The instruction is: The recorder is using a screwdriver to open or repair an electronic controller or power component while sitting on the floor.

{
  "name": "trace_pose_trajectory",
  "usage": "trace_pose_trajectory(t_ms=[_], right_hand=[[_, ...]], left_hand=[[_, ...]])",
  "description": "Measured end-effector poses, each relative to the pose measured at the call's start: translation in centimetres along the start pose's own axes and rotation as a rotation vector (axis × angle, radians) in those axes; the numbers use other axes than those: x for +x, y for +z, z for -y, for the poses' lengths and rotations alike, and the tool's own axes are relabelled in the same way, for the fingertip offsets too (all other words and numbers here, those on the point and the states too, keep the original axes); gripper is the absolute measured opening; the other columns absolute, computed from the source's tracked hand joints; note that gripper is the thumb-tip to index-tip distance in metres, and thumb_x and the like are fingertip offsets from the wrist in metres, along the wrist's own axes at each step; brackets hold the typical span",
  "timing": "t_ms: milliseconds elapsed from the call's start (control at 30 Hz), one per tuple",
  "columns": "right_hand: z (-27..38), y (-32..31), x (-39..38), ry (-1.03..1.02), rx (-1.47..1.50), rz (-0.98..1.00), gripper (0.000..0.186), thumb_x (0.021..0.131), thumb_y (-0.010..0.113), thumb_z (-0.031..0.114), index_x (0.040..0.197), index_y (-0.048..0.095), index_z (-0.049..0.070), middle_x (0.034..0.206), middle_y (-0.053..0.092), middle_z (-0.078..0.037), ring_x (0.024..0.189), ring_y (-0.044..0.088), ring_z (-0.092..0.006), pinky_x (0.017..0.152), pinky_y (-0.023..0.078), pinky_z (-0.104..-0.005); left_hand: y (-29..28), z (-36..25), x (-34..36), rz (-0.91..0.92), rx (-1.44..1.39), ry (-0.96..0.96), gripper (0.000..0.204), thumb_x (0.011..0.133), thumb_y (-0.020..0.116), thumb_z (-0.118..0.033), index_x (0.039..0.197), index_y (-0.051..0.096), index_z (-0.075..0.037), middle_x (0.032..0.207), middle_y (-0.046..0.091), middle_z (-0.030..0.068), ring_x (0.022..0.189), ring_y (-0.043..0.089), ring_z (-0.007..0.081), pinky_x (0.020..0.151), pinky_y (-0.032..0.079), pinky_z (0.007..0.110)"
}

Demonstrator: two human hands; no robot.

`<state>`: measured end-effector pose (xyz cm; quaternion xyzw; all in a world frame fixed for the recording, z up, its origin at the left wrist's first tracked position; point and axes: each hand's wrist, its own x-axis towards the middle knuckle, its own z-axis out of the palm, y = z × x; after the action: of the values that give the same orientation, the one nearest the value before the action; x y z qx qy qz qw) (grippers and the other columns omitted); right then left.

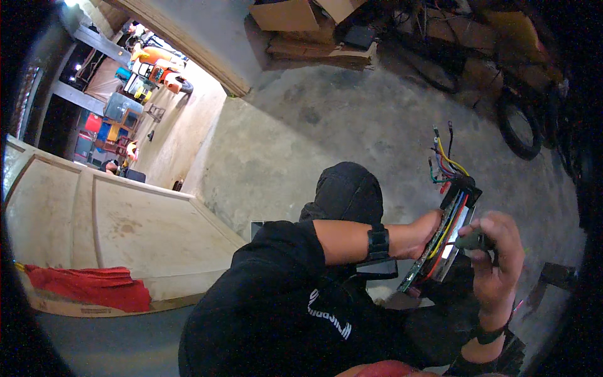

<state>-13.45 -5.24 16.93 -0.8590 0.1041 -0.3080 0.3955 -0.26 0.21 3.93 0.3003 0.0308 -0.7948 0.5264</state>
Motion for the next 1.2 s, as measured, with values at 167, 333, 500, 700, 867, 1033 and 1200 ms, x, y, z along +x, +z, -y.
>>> trace_pose_trajectory(t_ms=[167, 333, 500, 700, 867, 1033, 1200], right_hand=[[1.4, 0.5, 0.4, 0.288, 0.013, 0.021, 0.038, 0.076, 0.066, 0.004, 0.112, 0.056, 0.004, 0.107, 0.064, -0.015, 0.096, 0.063, -0.0333, 0.082, 0.049, -0.0385], [0.0, -0.2, 0.0, 0.093, 0.015, 0.078, 0.047, 0.068, 0.071, -0.001, 0.113, 0.057, 0.004, 0.104, 0.066, -0.013, 0.094, 0.065, -0.0316, 0.078, 0.051, -0.0349], [-0.1, 0.2, 0.2, 0.088, -0.101, 0.014, 0.053, 0.064, 0.075, -0.003, 0.113, 0.058, 0.006, 0.095, 0.067, -0.011, 0.081, 0.066, -0.0229, 0.069, 0.051, -0.0291], [0.5, 1.6, 0.2, 0.145, -0.228, -0.179, 0.051, 0.063, 0.082, 0.009, 0.109, 0.06, 0.004, 0.1, 0.067, -0.014, 0.081, 0.068, -0.0267, 0.068, 0.053, -0.0323], [0.2, 1.4, -0.2, -0.105, -0.387, -0.167, 0.044, 0.085, 0.068, 0.027, 0.117, 0.053, 0.0, 0.085, 0.064, -0.01, 0.072, 0.063, -0.0183, 0.062, 0.05, -0.0266], [0.1, 0.8, -0.2, 0.064, -0.024, -0.158, 0.041, 0.088, 0.06, 0.036, 0.112, 0.057, 0.003, 0.101, 0.065, -0.017, 0.089, 0.065, -0.0329, 0.076, 0.05, -0.0385], [-0.7, 0.0, -0.4, -0.064, -0.082, -0.09, 0.032, 0.09, 0.058, 0.025, 0.114, 0.057, 0.004, 0.102, 0.066, -0.015, 0.096, 0.062, -0.034, 0.082, 0.048, -0.0411]], left_hand=[[-0.8, 0.6, 0.5, -0.024, 0.012, 0.017, 0.023, 0.089, 0.051, -0.033, 0.072, 0.052, -0.018, 0.055, 0.05, -0.0051, 0.044, 0.049, 0.0084, 0.038, 0.039, 0.025], [0.5, -0.3, -1.0, -0.081, 0.08, -0.054, 0.026, 0.087, 0.054, -0.04, 0.073, 0.053, -0.018, 0.055, 0.048, -0.0049, 0.044, 0.049, 0.0099, 0.04, 0.042, 0.026], [-0.3, 0.1, -0.3, -0.022, 0.059, 0.0, 0.03, 0.085, 0.056, -0.047, 0.079, 0.055, -0.018, 0.065, 0.052, -0.0033, 0.052, 0.052, 0.0114, 0.042, 0.042, 0.027], [-1.4, 0.5, -0.2, 0.065, 0.066, 0.026, 0.034, 0.085, 0.057, -0.051, 0.09, 0.056, -0.017, 0.077, 0.057, -0.0018, 0.069, 0.057, 0.0116, 0.057, 0.048, 0.031], [3.5, -0.5, -1.8, 0.021, 0.031, 0.068, 0.042, 0.095, 0.037, -0.045, 0.114, 0.059, -0.014, 0.091, 0.064, 0.0023, 0.077, 0.062, 0.015, 0.063, 0.051, 0.031], [-0.3, 0.7, 0.3, 0.196, 0.005, 0.002, 0.035, 0.092, 0.045, -0.042, 0.109, 0.061, -0.016, 0.088, 0.065, 0.002, 0.074, 0.063, 0.0163, 0.063, 0.052, 0.032], [-2.8, 1.2, 1.9, 0.094, 0.059, -0.064, 0.036, 0.091, 0.046, -0.045, 0.104, 0.06, -0.015, 0.088, 0.064, 0.0028, 0.067, 0.061, 0.016, 0.056, 0.05, 0.033]])
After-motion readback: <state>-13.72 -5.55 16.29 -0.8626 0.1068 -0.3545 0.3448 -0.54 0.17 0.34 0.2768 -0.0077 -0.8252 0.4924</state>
